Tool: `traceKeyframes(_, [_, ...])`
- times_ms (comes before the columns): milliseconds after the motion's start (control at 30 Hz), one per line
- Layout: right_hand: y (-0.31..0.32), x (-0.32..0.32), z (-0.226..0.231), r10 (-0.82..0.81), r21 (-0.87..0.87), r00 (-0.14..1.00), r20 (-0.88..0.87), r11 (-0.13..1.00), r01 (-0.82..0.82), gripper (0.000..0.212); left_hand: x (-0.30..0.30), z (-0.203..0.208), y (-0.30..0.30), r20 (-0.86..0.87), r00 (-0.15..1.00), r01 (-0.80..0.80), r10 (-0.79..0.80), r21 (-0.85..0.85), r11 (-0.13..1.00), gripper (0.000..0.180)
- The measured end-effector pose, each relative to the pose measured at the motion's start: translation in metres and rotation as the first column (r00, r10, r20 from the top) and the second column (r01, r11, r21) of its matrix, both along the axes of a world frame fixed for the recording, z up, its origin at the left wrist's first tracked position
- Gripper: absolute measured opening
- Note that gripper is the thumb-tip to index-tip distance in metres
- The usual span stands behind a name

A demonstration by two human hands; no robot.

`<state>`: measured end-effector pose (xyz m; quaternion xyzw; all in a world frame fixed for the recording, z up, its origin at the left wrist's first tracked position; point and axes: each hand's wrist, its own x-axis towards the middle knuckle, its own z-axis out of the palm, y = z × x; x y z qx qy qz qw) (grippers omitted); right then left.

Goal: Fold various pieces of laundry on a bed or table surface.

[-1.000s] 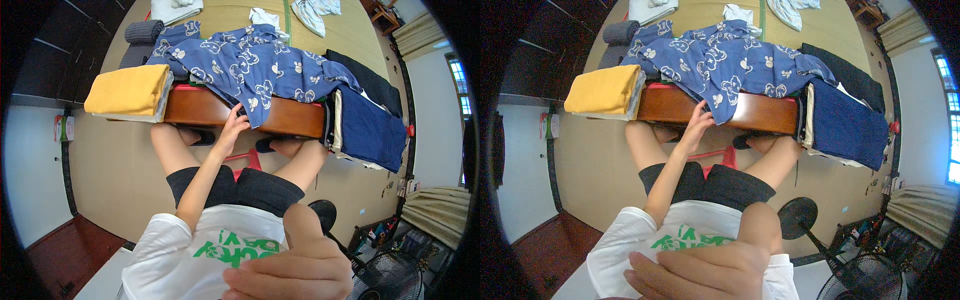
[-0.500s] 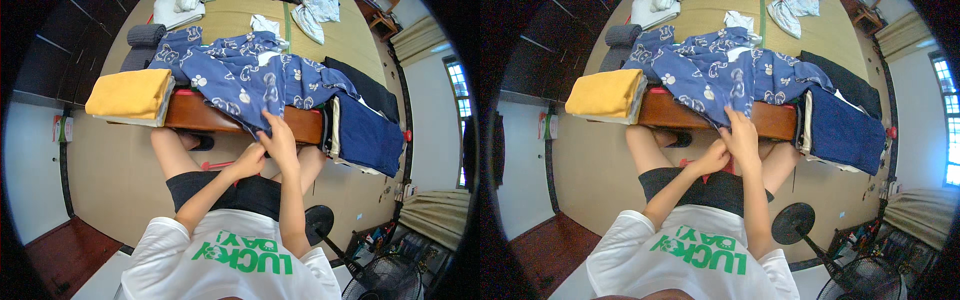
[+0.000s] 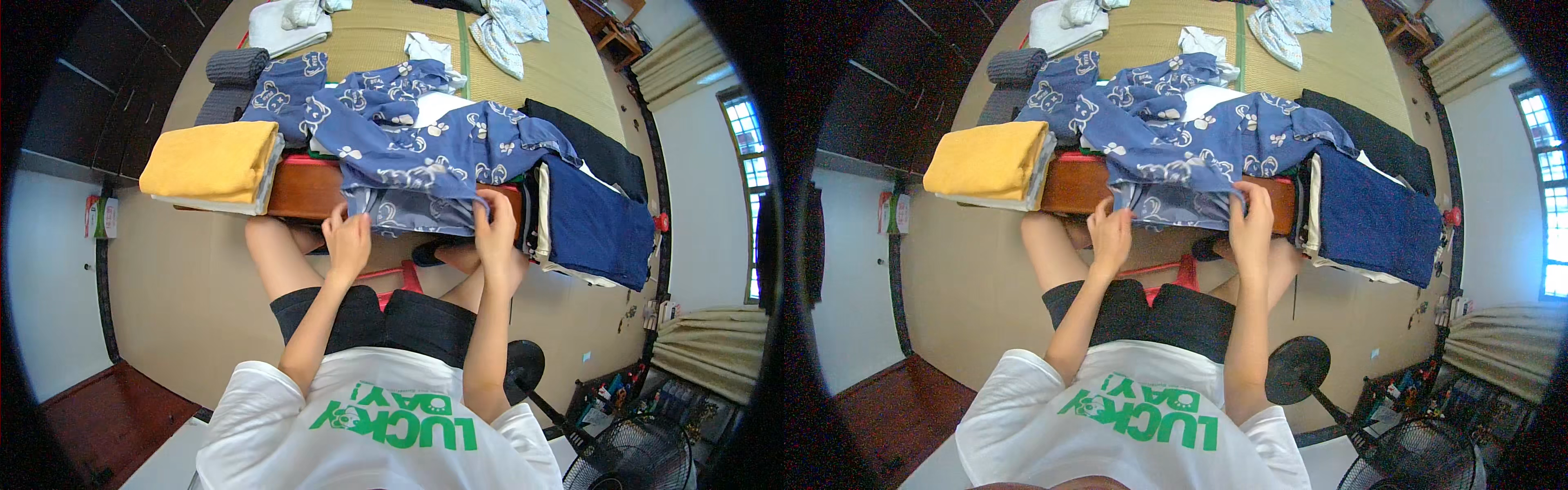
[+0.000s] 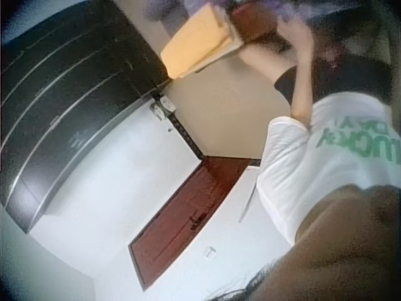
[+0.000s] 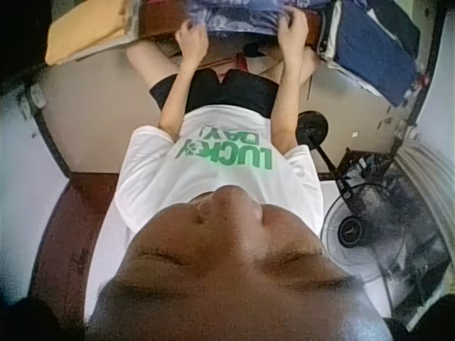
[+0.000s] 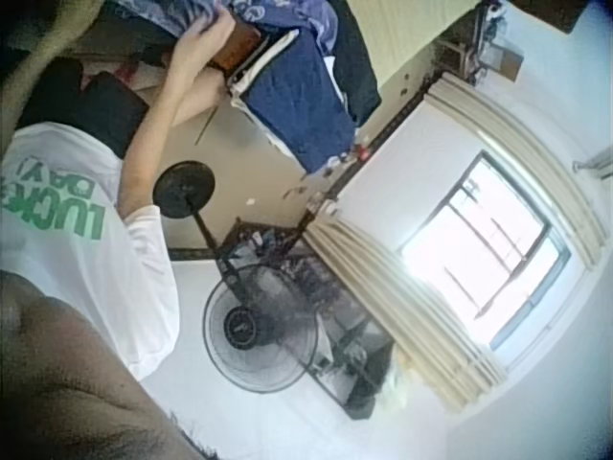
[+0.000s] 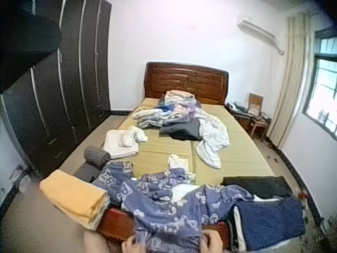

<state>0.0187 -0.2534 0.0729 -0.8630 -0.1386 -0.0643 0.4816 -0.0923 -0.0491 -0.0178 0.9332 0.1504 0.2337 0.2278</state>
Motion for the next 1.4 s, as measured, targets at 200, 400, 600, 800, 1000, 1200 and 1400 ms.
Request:
traceKeyframes(200, [-0.006,-0.005,-0.026,-0.167,0.195,0.984,-0.057,0.965,0.175,0.014,-0.006,-0.021,0.020,-0.169,0.984,-0.094,0.049,-0.264,0.960,0.021])
traceKeyframes(400, [0.014,-0.021,0.007,0.159,0.590,0.865,-0.476,0.788,0.179,0.015,0.000,-0.045,0.014,-0.079,0.964,-0.241,0.255,-0.667,0.705,0.034])
traceKeyframes(600, [0.039,-0.024,0.029,0.360,0.719,0.856,-0.370,0.695,0.018,0.029,0.014,-0.061,0.038,-0.211,0.977,-0.120,0.020,-0.476,0.871,0.036])
traceKeyframes(800, [0.036,-0.022,0.038,0.227,0.744,0.922,-0.315,0.662,0.091,0.034,0.022,0.060,0.013,0.075,0.974,0.075,-0.211,-0.997,-0.008,0.032])
traceKeyframes(1000, [0.039,-0.035,0.052,0.080,0.857,0.970,-0.230,0.489,0.163,0.035,0.023,0.131,0.010,0.324,0.887,0.294,-0.328,-0.946,-0.140,0.049])
traceKeyframes(1200, [0.032,-0.041,0.067,0.043,0.906,0.982,-0.183,0.394,0.152,0.045,0.014,0.132,0.008,0.391,0.849,0.390,-0.355,-0.918,-0.080,0.072])
traceKeyframes(1400, [0.021,-0.043,0.072,0.061,0.880,0.985,-0.160,0.461,0.115,0.050,0.012,0.129,0.014,0.356,0.919,0.333,-0.169,-0.931,-0.149,0.047])
